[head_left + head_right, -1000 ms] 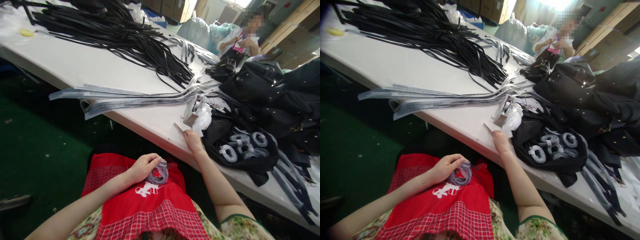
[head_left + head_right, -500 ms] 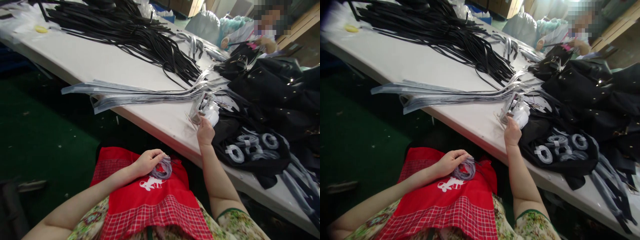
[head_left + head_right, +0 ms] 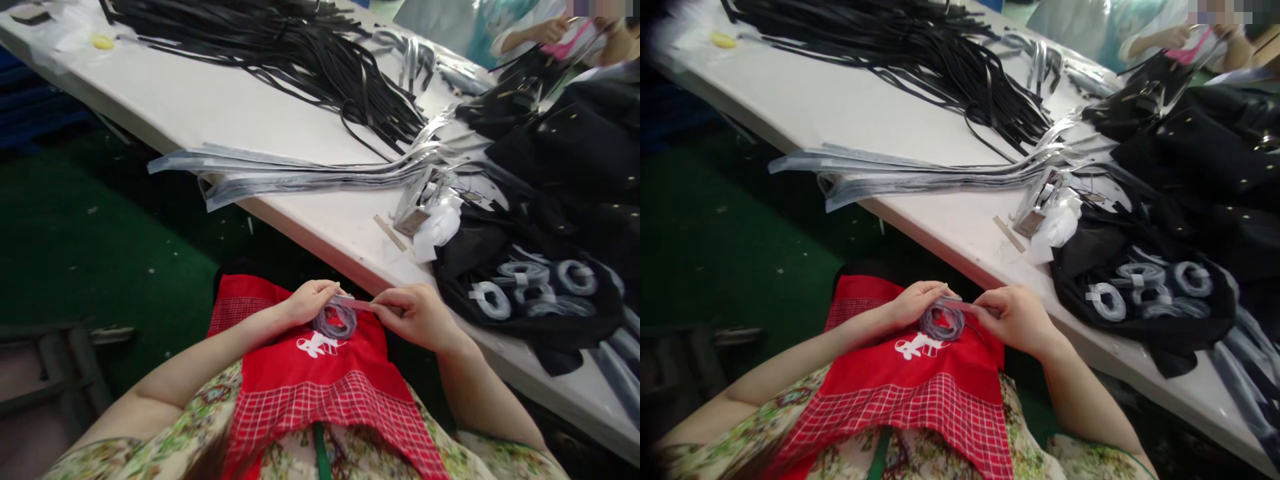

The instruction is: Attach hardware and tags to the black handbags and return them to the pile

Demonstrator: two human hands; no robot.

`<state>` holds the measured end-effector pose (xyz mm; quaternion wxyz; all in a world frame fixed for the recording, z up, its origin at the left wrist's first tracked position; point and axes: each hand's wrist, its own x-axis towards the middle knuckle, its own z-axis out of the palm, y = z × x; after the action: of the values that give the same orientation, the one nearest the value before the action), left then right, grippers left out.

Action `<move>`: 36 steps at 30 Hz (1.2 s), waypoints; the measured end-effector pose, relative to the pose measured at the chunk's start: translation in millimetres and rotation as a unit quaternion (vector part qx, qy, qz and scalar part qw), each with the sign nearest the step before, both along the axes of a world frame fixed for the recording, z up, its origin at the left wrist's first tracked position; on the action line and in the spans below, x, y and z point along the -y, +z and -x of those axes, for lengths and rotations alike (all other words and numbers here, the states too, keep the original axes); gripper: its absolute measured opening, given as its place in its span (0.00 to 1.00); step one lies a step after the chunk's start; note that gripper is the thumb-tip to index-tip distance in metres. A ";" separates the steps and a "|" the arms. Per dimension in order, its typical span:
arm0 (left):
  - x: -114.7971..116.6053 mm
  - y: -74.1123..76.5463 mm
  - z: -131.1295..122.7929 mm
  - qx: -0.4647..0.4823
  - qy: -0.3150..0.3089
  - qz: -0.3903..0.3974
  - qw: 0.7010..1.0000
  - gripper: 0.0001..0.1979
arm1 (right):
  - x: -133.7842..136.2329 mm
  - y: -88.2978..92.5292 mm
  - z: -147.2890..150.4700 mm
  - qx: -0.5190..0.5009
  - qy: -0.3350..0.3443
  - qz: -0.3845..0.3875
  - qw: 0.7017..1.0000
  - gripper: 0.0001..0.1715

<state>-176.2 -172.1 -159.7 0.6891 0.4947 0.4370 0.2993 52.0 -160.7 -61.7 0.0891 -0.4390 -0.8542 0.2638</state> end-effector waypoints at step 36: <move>15.8 28.1 -5.5 -0.139 -0.075 -0.224 0.962 0.11 | 2.2 -80.4 39.4 -0.305 -0.275 0.287 0.865 0.28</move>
<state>-170.7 -187.9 -131.7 0.5138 0.7044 0.4118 0.2651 12.6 -162.9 -142.0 0.2839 -0.5599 -0.5158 0.5830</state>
